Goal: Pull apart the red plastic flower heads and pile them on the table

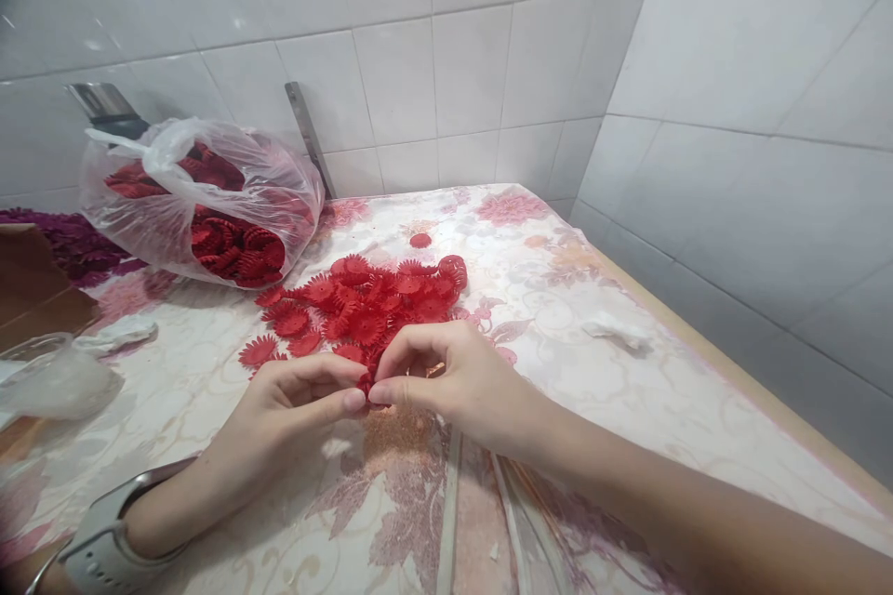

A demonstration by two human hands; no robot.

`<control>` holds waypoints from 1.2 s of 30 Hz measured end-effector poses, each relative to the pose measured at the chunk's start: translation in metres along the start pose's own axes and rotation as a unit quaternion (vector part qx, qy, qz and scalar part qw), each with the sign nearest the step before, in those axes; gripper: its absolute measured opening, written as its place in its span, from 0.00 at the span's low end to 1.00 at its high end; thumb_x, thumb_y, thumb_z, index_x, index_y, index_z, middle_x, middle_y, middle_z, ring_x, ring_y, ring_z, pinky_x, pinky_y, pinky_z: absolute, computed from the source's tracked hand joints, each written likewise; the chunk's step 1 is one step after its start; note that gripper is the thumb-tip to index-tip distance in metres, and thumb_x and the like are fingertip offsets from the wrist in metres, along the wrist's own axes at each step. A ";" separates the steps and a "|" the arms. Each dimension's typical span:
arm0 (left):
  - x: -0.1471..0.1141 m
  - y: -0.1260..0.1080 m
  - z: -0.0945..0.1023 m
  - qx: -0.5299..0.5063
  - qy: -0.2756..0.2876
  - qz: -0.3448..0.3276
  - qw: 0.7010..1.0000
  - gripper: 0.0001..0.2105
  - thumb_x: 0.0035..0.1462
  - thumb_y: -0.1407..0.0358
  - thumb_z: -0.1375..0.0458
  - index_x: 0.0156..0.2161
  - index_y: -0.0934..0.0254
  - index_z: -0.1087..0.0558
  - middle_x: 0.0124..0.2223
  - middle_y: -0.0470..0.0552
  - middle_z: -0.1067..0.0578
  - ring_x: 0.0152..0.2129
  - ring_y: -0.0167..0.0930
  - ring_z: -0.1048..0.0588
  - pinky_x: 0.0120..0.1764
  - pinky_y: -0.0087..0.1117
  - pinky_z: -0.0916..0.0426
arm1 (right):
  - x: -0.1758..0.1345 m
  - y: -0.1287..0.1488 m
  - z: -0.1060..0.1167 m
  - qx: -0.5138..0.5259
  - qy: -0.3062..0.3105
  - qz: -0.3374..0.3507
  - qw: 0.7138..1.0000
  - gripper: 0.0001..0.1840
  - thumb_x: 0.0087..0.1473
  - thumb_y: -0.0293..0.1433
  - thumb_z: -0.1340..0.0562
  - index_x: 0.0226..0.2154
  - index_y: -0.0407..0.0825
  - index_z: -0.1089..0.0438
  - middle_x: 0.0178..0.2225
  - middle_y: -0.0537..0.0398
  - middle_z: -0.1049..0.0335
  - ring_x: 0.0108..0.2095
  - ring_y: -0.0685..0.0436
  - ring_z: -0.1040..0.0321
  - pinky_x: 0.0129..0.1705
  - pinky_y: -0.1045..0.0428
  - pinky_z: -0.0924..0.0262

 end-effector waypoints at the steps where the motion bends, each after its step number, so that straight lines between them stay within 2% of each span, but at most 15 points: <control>1: 0.000 0.000 0.000 0.000 0.001 -0.001 1.000 0.02 0.48 0.69 0.36 0.30 0.61 0.22 0.28 0.44 0.21 0.27 0.26 0.24 0.30 0.22 0.32 | 0.000 0.000 0.000 0.002 0.000 0.000 1.000 0.05 0.46 0.29 0.34 0.23 0.46 0.30 0.23 0.60 0.31 0.26 0.53 0.36 0.28 0.56 0.44; 8: 0.000 0.001 0.000 -0.003 0.010 0.001 1.000 0.02 0.49 0.69 0.37 0.31 0.61 0.22 0.29 0.45 0.20 0.29 0.26 0.23 0.32 0.22 0.32 | 0.000 0.003 0.001 -0.023 -0.001 0.005 1.000 0.05 0.48 0.29 0.36 0.24 0.46 0.30 0.23 0.60 0.32 0.25 0.52 0.37 0.26 0.56 0.45; 12: 0.001 0.003 0.001 -0.008 -0.008 0.002 1.000 0.03 0.48 0.68 0.36 0.32 0.62 0.23 0.30 0.46 0.20 0.29 0.27 0.23 0.33 0.23 0.31 | -0.001 0.005 -0.001 -0.071 -0.010 0.009 0.997 0.04 0.50 0.28 0.39 0.25 0.47 0.30 0.23 0.59 0.33 0.24 0.52 0.39 0.24 0.56 0.46; 14: 0.000 0.003 0.000 -0.008 -0.016 -0.009 1.000 0.03 0.48 0.69 0.36 0.31 0.62 0.23 0.31 0.46 0.20 0.30 0.28 0.24 0.34 0.24 0.31 | -0.003 0.007 -0.003 -0.108 -0.025 0.021 0.994 0.04 0.48 0.26 0.40 0.25 0.47 0.30 0.22 0.60 0.34 0.22 0.53 0.40 0.23 0.56 0.47; 17: -0.003 0.004 -0.005 0.007 0.000 -0.021 1.000 0.03 0.48 0.69 0.37 0.31 0.62 0.24 0.31 0.46 0.21 0.29 0.28 0.24 0.34 0.25 0.31 | -0.005 0.007 -0.007 -0.130 -0.030 0.032 0.990 0.05 0.43 0.23 0.40 0.22 0.47 0.34 0.19 0.62 0.38 0.20 0.54 0.44 0.21 0.57 0.50; 19: -0.004 0.004 -0.006 0.017 -0.003 -0.018 1.000 0.02 0.49 0.69 0.38 0.30 0.63 0.24 0.30 0.47 0.22 0.28 0.28 0.25 0.32 0.26 0.31 | -0.005 0.003 -0.008 -0.102 -0.013 0.010 0.995 0.05 0.42 0.23 0.41 0.21 0.48 0.36 0.18 0.63 0.40 0.19 0.54 0.46 0.20 0.57 0.51; 21: -0.003 0.003 -0.002 0.014 -0.031 -0.005 0.999 0.02 0.48 0.69 0.39 0.29 0.64 0.24 0.28 0.46 0.23 0.25 0.27 0.26 0.29 0.25 0.33 | -0.003 0.000 -0.008 -0.057 -0.001 -0.016 0.998 0.04 0.42 0.23 0.41 0.21 0.47 0.36 0.19 0.63 0.40 0.20 0.54 0.45 0.21 0.57 0.50; 24: 0.000 0.003 0.006 -0.002 -0.074 0.025 0.997 0.02 0.44 0.69 0.38 0.28 0.65 0.24 0.24 0.44 0.26 0.21 0.25 0.29 0.25 0.23 0.36 | 0.000 -0.003 -0.002 0.013 -0.007 -0.043 0.999 0.03 0.42 0.25 0.41 0.21 0.47 0.37 0.18 0.63 0.42 0.18 0.55 0.47 0.18 0.58 0.52; 27: 0.002 0.001 0.009 -0.009 -0.091 0.033 0.995 0.03 0.43 0.69 0.37 0.26 0.65 0.25 0.24 0.44 0.26 0.21 0.24 0.29 0.25 0.23 0.35 | 0.001 -0.007 0.000 0.051 -0.010 -0.076 0.996 0.05 0.44 0.28 0.40 0.22 0.47 0.39 0.16 0.64 0.44 0.15 0.56 0.49 0.16 0.58 0.54; 31: 0.000 0.002 0.009 -0.005 -0.090 0.023 0.996 0.03 0.44 0.69 0.37 0.28 0.65 0.25 0.26 0.45 0.25 0.23 0.26 0.28 0.28 0.24 0.34 | -0.001 -0.003 -0.002 -0.001 -0.012 -0.045 0.999 0.04 0.47 0.27 0.40 0.26 0.48 0.39 0.21 0.63 0.41 0.19 0.55 0.45 0.19 0.58 0.49; 36: -0.004 0.004 0.003 0.016 -0.066 0.005 0.998 0.02 0.46 0.68 0.37 0.26 0.64 0.26 0.25 0.45 0.25 0.23 0.26 0.28 0.28 0.24 0.34 | -0.003 -0.001 -0.008 -0.071 -0.012 -0.019 0.997 0.10 0.45 0.30 0.34 0.26 0.48 0.39 0.24 0.62 0.39 0.24 0.53 0.43 0.24 0.57 0.46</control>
Point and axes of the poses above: each hand's wrist, its own x-axis towards the middle knuckle, its own z-axis out of the back of the hand, y = z × x, the point moved 6 cm from there along x, towards the middle knuckle
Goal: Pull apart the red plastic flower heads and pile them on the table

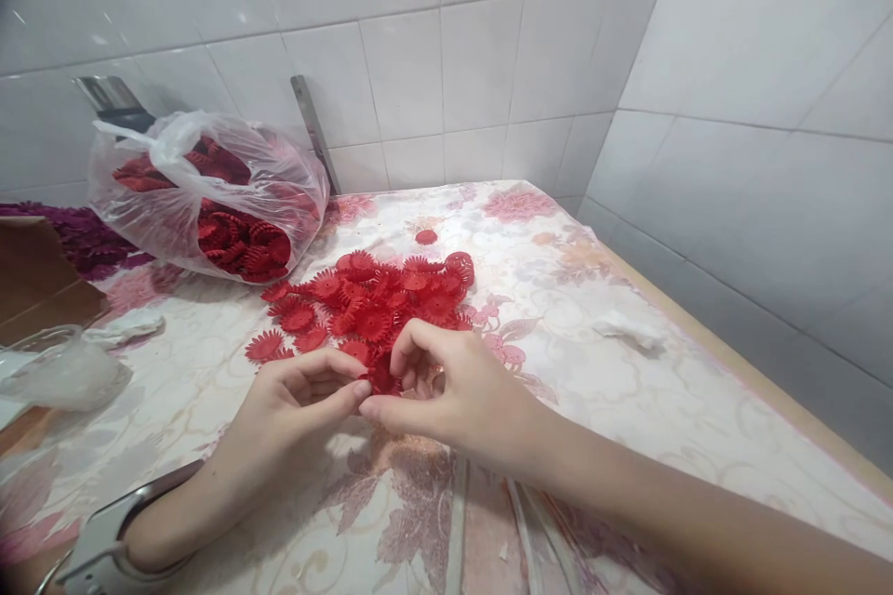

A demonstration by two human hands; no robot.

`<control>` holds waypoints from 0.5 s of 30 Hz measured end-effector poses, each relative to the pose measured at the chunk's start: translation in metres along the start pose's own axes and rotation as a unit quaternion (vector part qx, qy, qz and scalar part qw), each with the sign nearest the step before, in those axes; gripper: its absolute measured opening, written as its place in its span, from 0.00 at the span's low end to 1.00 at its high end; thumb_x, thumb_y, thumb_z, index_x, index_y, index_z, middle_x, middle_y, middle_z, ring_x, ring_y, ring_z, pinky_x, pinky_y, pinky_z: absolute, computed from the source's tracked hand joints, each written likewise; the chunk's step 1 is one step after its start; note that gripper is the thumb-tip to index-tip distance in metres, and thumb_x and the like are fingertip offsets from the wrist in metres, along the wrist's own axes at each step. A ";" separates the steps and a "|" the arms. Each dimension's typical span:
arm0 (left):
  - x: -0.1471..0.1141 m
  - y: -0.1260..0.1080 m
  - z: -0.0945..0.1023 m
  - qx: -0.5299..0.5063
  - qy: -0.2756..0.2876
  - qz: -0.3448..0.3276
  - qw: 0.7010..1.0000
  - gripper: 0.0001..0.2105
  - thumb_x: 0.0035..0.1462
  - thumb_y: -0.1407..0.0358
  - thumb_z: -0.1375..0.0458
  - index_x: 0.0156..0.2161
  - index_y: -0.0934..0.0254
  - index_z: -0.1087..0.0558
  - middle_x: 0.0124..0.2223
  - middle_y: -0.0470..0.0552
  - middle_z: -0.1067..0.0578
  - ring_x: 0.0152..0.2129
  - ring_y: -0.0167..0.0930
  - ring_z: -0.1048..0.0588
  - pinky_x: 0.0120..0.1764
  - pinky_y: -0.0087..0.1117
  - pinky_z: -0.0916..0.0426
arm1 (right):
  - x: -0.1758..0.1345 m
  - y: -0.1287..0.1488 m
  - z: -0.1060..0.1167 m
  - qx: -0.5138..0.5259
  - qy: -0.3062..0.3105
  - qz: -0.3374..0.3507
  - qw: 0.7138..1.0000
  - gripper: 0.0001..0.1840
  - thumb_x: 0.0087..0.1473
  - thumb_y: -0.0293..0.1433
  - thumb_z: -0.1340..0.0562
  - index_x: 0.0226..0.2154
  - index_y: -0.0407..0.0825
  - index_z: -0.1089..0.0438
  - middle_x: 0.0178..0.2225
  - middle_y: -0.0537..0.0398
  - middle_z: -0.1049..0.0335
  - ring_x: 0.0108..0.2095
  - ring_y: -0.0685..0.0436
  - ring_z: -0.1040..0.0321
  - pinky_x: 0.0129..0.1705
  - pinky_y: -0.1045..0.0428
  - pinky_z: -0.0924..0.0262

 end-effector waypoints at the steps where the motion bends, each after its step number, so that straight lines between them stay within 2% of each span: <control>1: 0.000 -0.001 -0.001 0.003 0.004 -0.007 1.000 0.02 0.46 0.68 0.37 0.26 0.64 0.26 0.25 0.45 0.24 0.24 0.26 0.27 0.28 0.24 0.34 | 0.000 0.001 -0.001 -0.013 0.001 0.007 1.000 0.09 0.46 0.30 0.35 0.25 0.48 0.38 0.23 0.61 0.39 0.24 0.53 0.42 0.24 0.57 0.46; 6: 0.003 -0.001 0.001 -0.009 0.000 -0.003 1.000 0.01 0.47 0.69 0.37 0.27 0.64 0.24 0.26 0.45 0.23 0.24 0.25 0.27 0.28 0.22 0.34 | -0.001 0.004 -0.001 -0.024 0.008 0.039 0.999 0.06 0.53 0.28 0.42 0.25 0.47 0.35 0.24 0.60 0.36 0.24 0.53 0.40 0.24 0.57 0.46; 12: 0.006 0.002 0.006 -0.058 -0.026 0.039 0.997 0.03 0.45 0.67 0.36 0.27 0.65 0.25 0.25 0.44 0.25 0.23 0.24 0.27 0.27 0.23 0.33 | 0.000 0.001 0.009 0.044 -0.027 0.014 0.999 0.05 0.52 0.29 0.41 0.26 0.47 0.35 0.24 0.59 0.36 0.22 0.53 0.42 0.23 0.56 0.47; 15: 0.005 0.001 0.005 -0.047 -0.020 0.032 0.998 0.03 0.46 0.67 0.37 0.28 0.65 0.26 0.26 0.44 0.25 0.23 0.25 0.27 0.28 0.23 0.33 | -0.001 -0.002 0.010 0.073 -0.045 0.014 0.996 0.05 0.51 0.26 0.42 0.25 0.47 0.38 0.26 0.59 0.35 0.23 0.54 0.42 0.24 0.56 0.46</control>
Point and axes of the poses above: each hand's wrist, its own x-axis towards the middle knuckle, its own z-axis out of the back of the hand, y = z × x, the point moved 6 cm from there along x, towards the middle knuckle
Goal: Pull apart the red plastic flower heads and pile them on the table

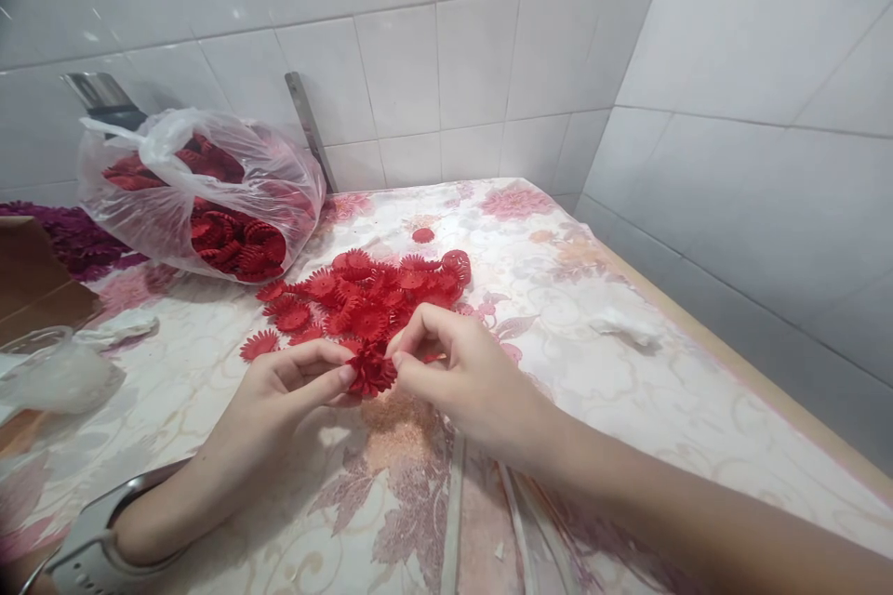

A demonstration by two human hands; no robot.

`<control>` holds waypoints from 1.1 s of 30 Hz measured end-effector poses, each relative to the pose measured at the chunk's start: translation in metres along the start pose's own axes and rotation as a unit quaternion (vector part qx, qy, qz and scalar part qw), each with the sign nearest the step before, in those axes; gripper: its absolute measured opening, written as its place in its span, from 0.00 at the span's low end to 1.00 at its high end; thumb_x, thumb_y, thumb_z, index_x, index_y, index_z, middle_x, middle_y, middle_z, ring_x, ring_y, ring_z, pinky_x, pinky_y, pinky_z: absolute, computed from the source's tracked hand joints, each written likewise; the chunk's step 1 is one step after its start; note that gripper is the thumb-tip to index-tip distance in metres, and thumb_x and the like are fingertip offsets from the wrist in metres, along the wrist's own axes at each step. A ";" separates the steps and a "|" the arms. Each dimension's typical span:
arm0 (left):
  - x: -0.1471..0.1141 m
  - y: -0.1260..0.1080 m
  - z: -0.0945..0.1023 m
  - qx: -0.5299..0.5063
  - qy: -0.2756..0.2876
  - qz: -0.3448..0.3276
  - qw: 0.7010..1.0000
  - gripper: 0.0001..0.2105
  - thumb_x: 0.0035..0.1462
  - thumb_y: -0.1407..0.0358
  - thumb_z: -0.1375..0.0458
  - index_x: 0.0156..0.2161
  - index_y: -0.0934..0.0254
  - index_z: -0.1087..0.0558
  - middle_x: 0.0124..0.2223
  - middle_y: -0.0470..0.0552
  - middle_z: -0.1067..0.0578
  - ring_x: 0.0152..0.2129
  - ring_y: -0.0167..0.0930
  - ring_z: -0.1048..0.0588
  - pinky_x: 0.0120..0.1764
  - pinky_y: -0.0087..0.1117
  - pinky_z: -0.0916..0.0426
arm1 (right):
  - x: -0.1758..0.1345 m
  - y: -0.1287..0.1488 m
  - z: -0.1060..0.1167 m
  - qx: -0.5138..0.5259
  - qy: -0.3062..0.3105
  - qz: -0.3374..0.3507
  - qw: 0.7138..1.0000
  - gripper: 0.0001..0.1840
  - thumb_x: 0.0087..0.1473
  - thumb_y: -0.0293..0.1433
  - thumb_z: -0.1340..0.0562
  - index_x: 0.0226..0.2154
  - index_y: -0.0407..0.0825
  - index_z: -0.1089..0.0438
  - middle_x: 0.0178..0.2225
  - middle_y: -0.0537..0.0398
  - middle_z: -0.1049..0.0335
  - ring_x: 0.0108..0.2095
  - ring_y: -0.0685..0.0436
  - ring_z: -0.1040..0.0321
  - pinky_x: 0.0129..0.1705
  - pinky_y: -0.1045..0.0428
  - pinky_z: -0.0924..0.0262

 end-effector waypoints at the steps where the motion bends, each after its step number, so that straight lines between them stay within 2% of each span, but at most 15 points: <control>1: -0.001 -0.001 -0.001 0.011 0.005 -0.008 1.000 0.03 0.46 0.67 0.37 0.28 0.65 0.26 0.26 0.44 0.25 0.24 0.25 0.28 0.28 0.23 0.34 | 0.000 -0.001 0.000 0.009 -0.003 0.001 1.000 0.06 0.51 0.25 0.42 0.24 0.48 0.40 0.27 0.59 0.36 0.24 0.54 0.42 0.24 0.57 0.46; 4: -0.001 -0.001 -0.004 0.045 0.021 -0.024 0.998 0.04 0.47 0.67 0.37 0.28 0.65 0.26 0.26 0.45 0.26 0.24 0.25 0.29 0.28 0.23 0.35 | 0.000 -0.003 -0.002 0.042 -0.008 0.014 0.999 0.08 0.49 0.22 0.42 0.24 0.48 0.41 0.27 0.61 0.36 0.25 0.54 0.41 0.26 0.57 0.46; 8: -0.001 0.004 -0.009 0.040 0.052 0.000 0.998 0.06 0.46 0.67 0.37 0.30 0.65 0.28 0.27 0.45 0.27 0.26 0.27 0.29 0.29 0.26 0.34 | 0.001 0.000 -0.006 0.056 0.020 0.038 0.998 0.05 0.49 0.22 0.42 0.27 0.48 0.36 0.26 0.62 0.36 0.27 0.54 0.38 0.28 0.58 0.44; 12: -0.004 0.005 -0.013 0.053 0.090 -0.021 0.994 0.04 0.51 0.65 0.40 0.30 0.65 0.27 0.29 0.46 0.27 0.27 0.28 0.29 0.32 0.28 0.34 | -0.001 0.000 -0.012 0.035 0.047 0.013 0.998 0.06 0.49 0.22 0.43 0.27 0.46 0.31 0.26 0.59 0.33 0.28 0.53 0.36 0.29 0.56 0.42; 15: -0.008 0.003 -0.013 0.092 0.085 -0.051 0.991 0.05 0.53 0.66 0.43 0.29 0.65 0.27 0.28 0.46 0.28 0.27 0.27 0.30 0.31 0.26 0.36 | -0.003 0.000 -0.013 -0.002 0.033 0.009 0.999 0.04 0.48 0.24 0.40 0.27 0.46 0.29 0.26 0.58 0.32 0.27 0.52 0.36 0.29 0.55 0.42; 18: -0.009 0.001 -0.012 0.126 0.077 -0.061 0.987 0.04 0.51 0.68 0.43 0.28 0.65 0.28 0.26 0.45 0.28 0.25 0.26 0.32 0.28 0.25 0.38 | -0.004 0.002 -0.012 -0.010 0.040 0.026 0.999 0.01 0.50 0.26 0.39 0.28 0.47 0.32 0.26 0.59 0.33 0.28 0.51 0.36 0.30 0.55 0.41; 22: -0.006 -0.004 -0.007 0.125 0.053 -0.046 0.990 0.04 0.48 0.70 0.44 0.24 0.66 0.31 0.21 0.42 0.32 0.20 0.23 0.34 0.24 0.23 0.41 | -0.003 0.009 -0.001 -0.054 0.010 0.068 0.996 0.07 0.54 0.24 0.42 0.34 0.51 0.40 0.28 0.62 0.37 0.29 0.52 0.38 0.31 0.54 0.41; 26: -0.004 -0.008 -0.005 0.114 0.037 -0.016 0.993 0.05 0.45 0.68 0.42 0.22 0.66 0.32 0.20 0.41 0.32 0.18 0.23 0.34 0.23 0.22 0.41 | -0.003 0.015 0.006 -0.119 0.000 0.093 0.989 0.07 0.54 0.24 0.44 0.33 0.52 0.43 0.29 0.61 0.38 0.30 0.50 0.39 0.31 0.53 0.41; 30: -0.002 -0.008 -0.005 0.106 0.033 -0.003 0.994 0.05 0.44 0.68 0.42 0.21 0.66 0.30 0.19 0.43 0.30 0.18 0.24 0.31 0.23 0.23 0.38 | -0.002 0.018 0.009 -0.134 -0.016 0.087 0.987 0.06 0.54 0.25 0.44 0.32 0.51 0.43 0.28 0.60 0.38 0.28 0.50 0.40 0.30 0.53 0.42; 33: 0.000 -0.008 -0.003 0.106 0.034 -0.005 0.994 0.03 0.44 0.69 0.42 0.22 0.66 0.29 0.19 0.43 0.28 0.18 0.24 0.30 0.24 0.23 0.37 | 0.001 0.017 0.011 -0.095 -0.006 0.058 0.994 0.07 0.52 0.25 0.43 0.30 0.50 0.43 0.26 0.61 0.39 0.26 0.52 0.42 0.27 0.54 0.45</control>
Point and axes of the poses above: each hand's wrist, its own x-axis towards the middle knuckle, its own z-axis out of the back of the hand, y = z × x, the point moved 6 cm from there along x, towards the middle knuckle
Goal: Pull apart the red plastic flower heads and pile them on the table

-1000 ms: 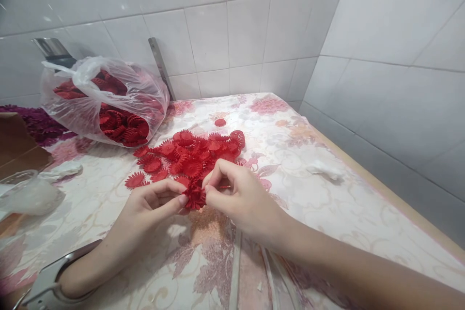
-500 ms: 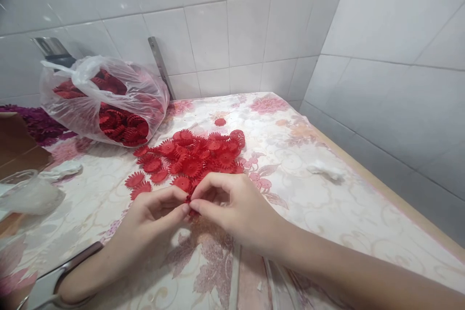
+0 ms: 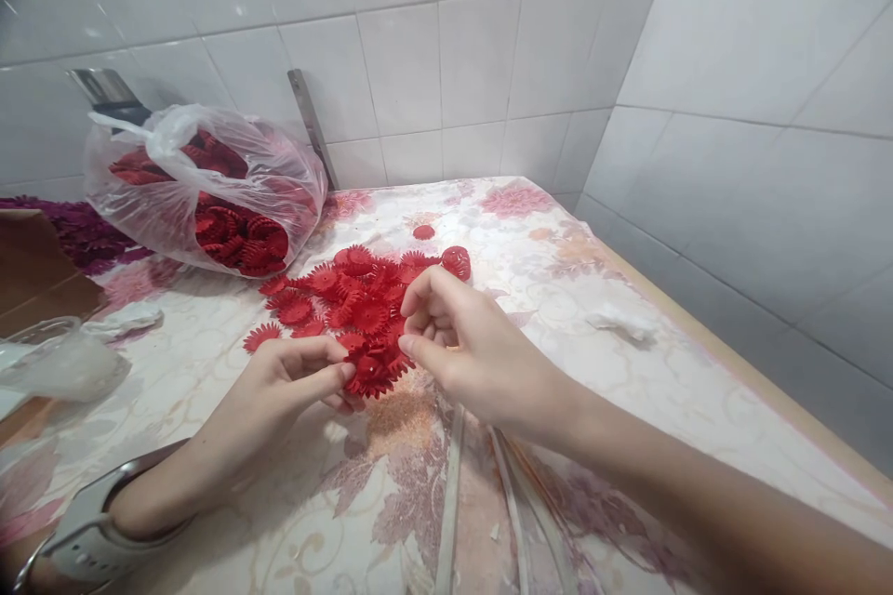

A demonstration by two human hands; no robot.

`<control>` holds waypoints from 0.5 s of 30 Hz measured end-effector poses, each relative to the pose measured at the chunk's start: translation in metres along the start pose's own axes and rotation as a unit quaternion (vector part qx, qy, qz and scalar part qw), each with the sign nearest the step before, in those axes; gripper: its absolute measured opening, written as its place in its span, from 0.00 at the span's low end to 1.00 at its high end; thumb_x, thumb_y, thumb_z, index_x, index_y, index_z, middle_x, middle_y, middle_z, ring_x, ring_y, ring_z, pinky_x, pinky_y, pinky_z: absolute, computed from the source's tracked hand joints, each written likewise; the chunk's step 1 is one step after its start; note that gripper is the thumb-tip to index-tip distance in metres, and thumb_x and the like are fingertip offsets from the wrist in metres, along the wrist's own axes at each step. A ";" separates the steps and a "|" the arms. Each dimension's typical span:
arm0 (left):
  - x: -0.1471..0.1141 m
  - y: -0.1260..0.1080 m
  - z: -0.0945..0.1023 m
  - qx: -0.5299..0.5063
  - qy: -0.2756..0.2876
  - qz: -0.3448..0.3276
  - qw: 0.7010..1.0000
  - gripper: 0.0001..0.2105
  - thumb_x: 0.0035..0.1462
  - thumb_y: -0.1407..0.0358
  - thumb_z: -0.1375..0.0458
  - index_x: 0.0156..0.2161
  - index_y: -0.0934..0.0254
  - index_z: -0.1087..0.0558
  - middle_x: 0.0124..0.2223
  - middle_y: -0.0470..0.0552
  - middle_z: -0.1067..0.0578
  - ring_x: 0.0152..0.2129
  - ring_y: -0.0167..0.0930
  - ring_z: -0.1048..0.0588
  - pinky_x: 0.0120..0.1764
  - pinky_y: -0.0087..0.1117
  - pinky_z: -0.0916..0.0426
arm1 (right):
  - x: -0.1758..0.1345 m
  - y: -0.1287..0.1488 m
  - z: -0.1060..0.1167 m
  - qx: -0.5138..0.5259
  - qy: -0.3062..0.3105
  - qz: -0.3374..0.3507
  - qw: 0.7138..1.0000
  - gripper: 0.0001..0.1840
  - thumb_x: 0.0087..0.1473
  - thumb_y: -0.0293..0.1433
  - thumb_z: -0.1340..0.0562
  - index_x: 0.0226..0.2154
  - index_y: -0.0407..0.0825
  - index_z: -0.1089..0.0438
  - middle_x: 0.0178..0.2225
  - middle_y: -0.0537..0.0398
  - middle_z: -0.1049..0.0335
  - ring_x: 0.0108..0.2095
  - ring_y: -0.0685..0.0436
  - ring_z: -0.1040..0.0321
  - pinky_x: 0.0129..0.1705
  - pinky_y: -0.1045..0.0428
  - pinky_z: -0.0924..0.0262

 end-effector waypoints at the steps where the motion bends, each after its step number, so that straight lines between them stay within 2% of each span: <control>1: 0.001 0.000 0.001 0.000 0.002 -0.003 1.000 0.03 0.44 0.70 0.42 0.22 0.66 0.29 0.19 0.43 0.28 0.18 0.24 0.30 0.24 0.23 0.36 | 0.001 0.000 0.000 0.021 0.007 -0.011 1.000 0.07 0.51 0.25 0.42 0.30 0.50 0.43 0.26 0.61 0.39 0.25 0.52 0.42 0.26 0.54 0.45; 4: 0.002 -0.004 0.003 0.027 -0.005 -0.039 0.999 0.04 0.44 0.70 0.43 0.22 0.66 0.30 0.20 0.43 0.29 0.18 0.24 0.30 0.24 0.23 0.36 | 0.004 0.000 -0.001 0.065 0.024 -0.026 0.997 0.07 0.50 0.25 0.41 0.29 0.48 0.43 0.26 0.60 0.39 0.26 0.53 0.42 0.26 0.55 0.45; 6: 0.002 -0.008 0.005 0.074 -0.035 -0.084 0.993 0.04 0.45 0.70 0.44 0.22 0.65 0.30 0.20 0.43 0.29 0.18 0.24 0.31 0.23 0.23 0.37 | 0.005 0.001 -0.003 0.054 0.025 -0.020 0.998 0.06 0.50 0.26 0.41 0.29 0.48 0.42 0.27 0.59 0.38 0.26 0.52 0.41 0.27 0.55 0.44; 10: -0.004 -0.016 0.005 0.170 -0.090 -0.163 0.968 0.04 0.46 0.70 0.44 0.23 0.65 0.30 0.21 0.44 0.28 0.19 0.25 0.30 0.23 0.24 0.38 | 0.001 0.000 -0.011 -0.039 0.011 -0.011 0.999 0.06 0.50 0.31 0.41 0.28 0.48 0.40 0.25 0.59 0.38 0.25 0.51 0.40 0.27 0.54 0.44; 15: -0.010 -0.020 -0.001 0.241 -0.093 -0.219 0.941 0.04 0.47 0.72 0.45 0.25 0.65 0.29 0.22 0.45 0.25 0.20 0.26 0.27 0.24 0.23 0.35 | -0.004 0.000 -0.021 -0.174 0.005 -0.006 0.985 0.12 0.49 0.37 0.39 0.22 0.48 0.38 0.21 0.59 0.37 0.23 0.50 0.42 0.24 0.53 0.49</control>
Point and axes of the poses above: each hand's wrist, its own x-axis towards the middle knuckle, its own z-axis out of the back of the hand, y = z × x, the point moved 6 cm from there along x, towards the middle knuckle
